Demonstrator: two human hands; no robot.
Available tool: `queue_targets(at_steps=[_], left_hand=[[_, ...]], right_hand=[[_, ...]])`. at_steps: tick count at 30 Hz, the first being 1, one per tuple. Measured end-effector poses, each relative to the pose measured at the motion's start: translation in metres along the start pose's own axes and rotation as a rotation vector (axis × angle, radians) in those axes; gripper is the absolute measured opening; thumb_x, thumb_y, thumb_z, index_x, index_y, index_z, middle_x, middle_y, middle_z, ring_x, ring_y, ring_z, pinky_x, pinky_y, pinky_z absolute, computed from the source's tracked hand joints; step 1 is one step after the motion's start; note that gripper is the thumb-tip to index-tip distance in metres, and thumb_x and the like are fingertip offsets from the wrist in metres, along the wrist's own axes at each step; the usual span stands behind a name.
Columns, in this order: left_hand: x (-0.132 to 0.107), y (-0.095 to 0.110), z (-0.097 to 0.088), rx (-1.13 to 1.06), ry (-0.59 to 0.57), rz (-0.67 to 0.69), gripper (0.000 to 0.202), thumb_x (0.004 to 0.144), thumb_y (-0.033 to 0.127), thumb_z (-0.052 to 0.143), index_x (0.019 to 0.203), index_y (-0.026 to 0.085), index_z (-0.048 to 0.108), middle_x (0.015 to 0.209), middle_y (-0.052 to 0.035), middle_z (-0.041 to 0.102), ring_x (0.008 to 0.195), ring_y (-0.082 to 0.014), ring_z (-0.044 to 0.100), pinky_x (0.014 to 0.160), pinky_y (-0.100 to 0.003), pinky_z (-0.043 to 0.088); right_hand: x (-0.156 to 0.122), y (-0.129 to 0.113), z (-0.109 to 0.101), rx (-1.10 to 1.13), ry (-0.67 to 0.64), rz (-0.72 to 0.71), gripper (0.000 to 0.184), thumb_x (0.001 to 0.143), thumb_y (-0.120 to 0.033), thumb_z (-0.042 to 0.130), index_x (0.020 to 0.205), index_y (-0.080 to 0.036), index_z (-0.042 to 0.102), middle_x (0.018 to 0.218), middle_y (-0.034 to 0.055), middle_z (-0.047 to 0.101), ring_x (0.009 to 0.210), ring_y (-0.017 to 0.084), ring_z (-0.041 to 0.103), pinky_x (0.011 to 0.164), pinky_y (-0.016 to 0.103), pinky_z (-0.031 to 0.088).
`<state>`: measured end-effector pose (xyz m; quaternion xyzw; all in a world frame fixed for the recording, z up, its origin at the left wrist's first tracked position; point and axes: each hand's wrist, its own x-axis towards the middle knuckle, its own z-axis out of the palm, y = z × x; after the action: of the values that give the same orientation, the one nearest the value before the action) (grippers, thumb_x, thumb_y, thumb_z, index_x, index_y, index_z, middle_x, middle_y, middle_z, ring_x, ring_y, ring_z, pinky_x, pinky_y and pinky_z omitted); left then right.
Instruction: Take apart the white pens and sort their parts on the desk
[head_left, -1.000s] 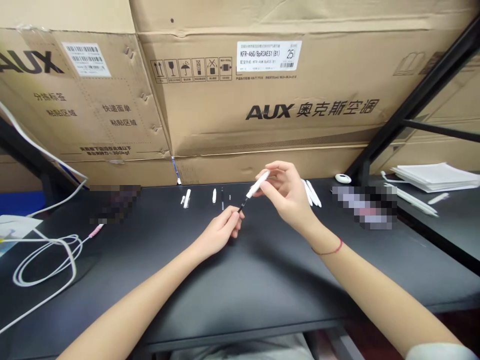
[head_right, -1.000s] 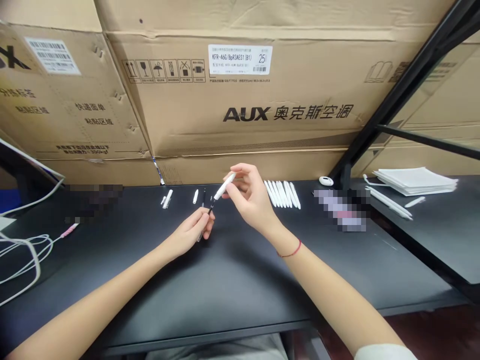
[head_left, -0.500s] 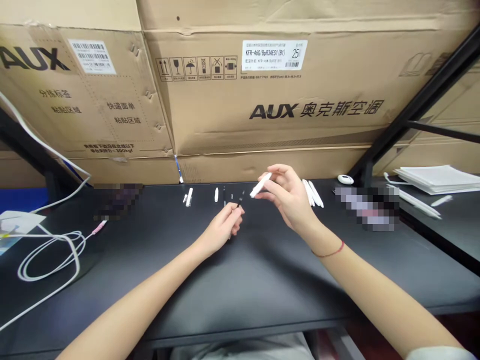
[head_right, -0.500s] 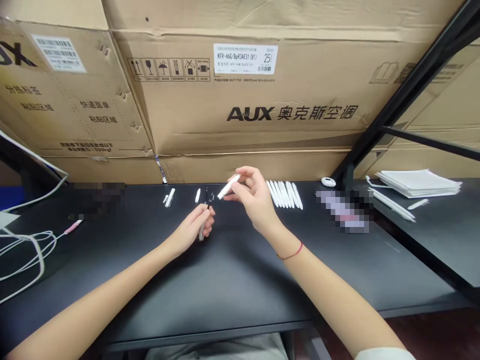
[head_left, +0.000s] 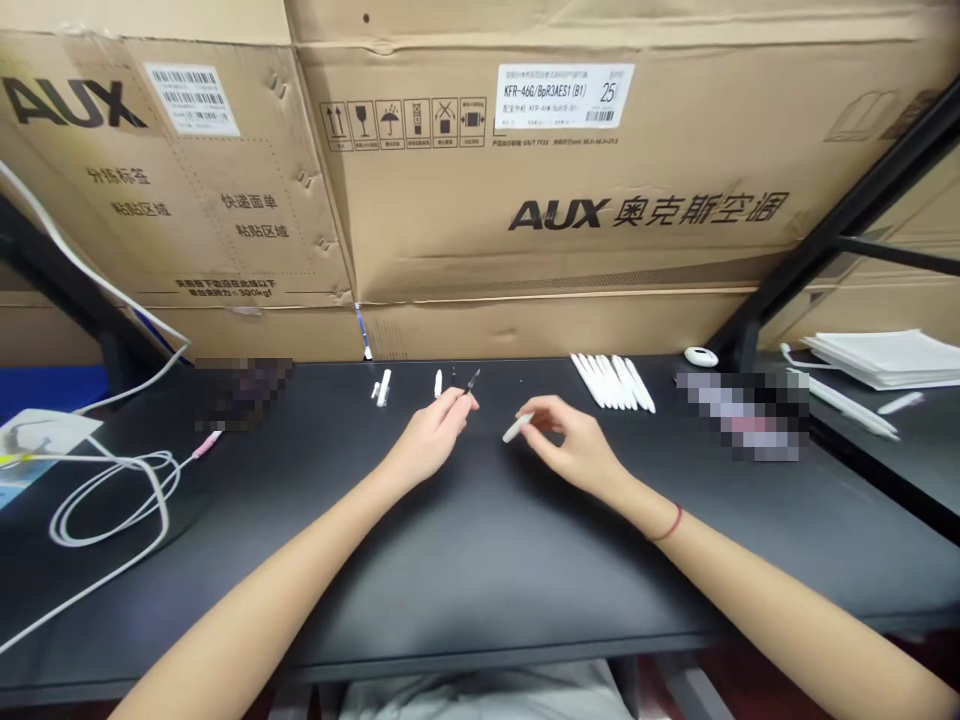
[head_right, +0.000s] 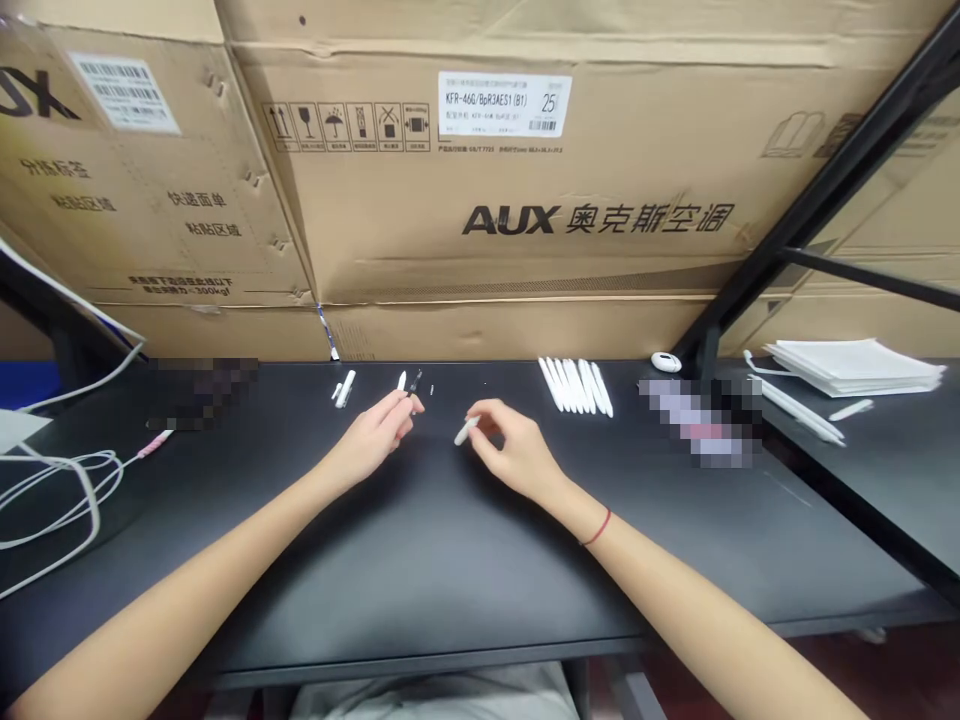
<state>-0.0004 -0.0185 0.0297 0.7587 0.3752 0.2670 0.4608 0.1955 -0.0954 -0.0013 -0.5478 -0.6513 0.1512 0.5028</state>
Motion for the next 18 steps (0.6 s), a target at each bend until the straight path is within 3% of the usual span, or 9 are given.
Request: queue_targets(at_steps=[4, 7, 11, 18], left_hand=[[-0.003, 0.007, -0.014, 0.456, -0.141, 0.139, 0.031, 0.093, 0.039, 0.031, 0.088, 0.023, 0.057, 0.077, -0.0003, 0.061, 0.072, -0.0175, 0.056, 0.065, -0.027, 0.04], [-0.005, 0.009, -0.015, 0.649, -0.181, 0.209, 0.033, 0.093, 0.038, 0.03, 0.094, 0.023, 0.06, 0.085, -0.0025, 0.065, 0.076, -0.0193, 0.059, 0.067, -0.028, 0.042], [-0.006, 0.008, -0.011, 0.739, -0.179, 0.252, 0.034, 0.094, 0.037, 0.031, 0.1, 0.024, 0.061, 0.087, -0.0028, 0.066, 0.077, -0.0188, 0.061, 0.067, -0.027, 0.044], [-0.007, 0.008, -0.01, 0.793, -0.188, 0.235, 0.036, 0.095, 0.038, 0.028, 0.102, 0.025, 0.06, 0.089, -0.0024, 0.066, 0.078, -0.0195, 0.062, 0.065, -0.027, 0.043]], right_hand=[[0.007, -0.004, -0.008, 0.291, 0.227, 0.087, 0.024, 0.081, -0.04, 0.063, 0.091, -0.023, 0.049, 0.09, 0.0035, 0.064, 0.08, 0.017, 0.067, 0.075, 0.037, 0.059], [0.008, -0.006, -0.01, 0.351, 0.206, 0.096, 0.029, 0.079, -0.042, 0.066, 0.092, -0.024, 0.048, 0.092, 0.0033, 0.064, 0.082, 0.017, 0.067, 0.078, 0.039, 0.06], [0.004, -0.008, -0.006, 0.372, 0.154, 0.105, 0.029, 0.079, -0.043, 0.067, 0.092, -0.024, 0.049, 0.093, 0.0032, 0.064, 0.082, 0.017, 0.067, 0.078, 0.04, 0.06], [0.0, -0.012, -0.004, 0.36, 0.254, 0.088, 0.023, 0.082, -0.04, 0.064, 0.091, -0.024, 0.049, 0.09, 0.0015, 0.063, 0.079, 0.016, 0.067, 0.075, 0.04, 0.061]])
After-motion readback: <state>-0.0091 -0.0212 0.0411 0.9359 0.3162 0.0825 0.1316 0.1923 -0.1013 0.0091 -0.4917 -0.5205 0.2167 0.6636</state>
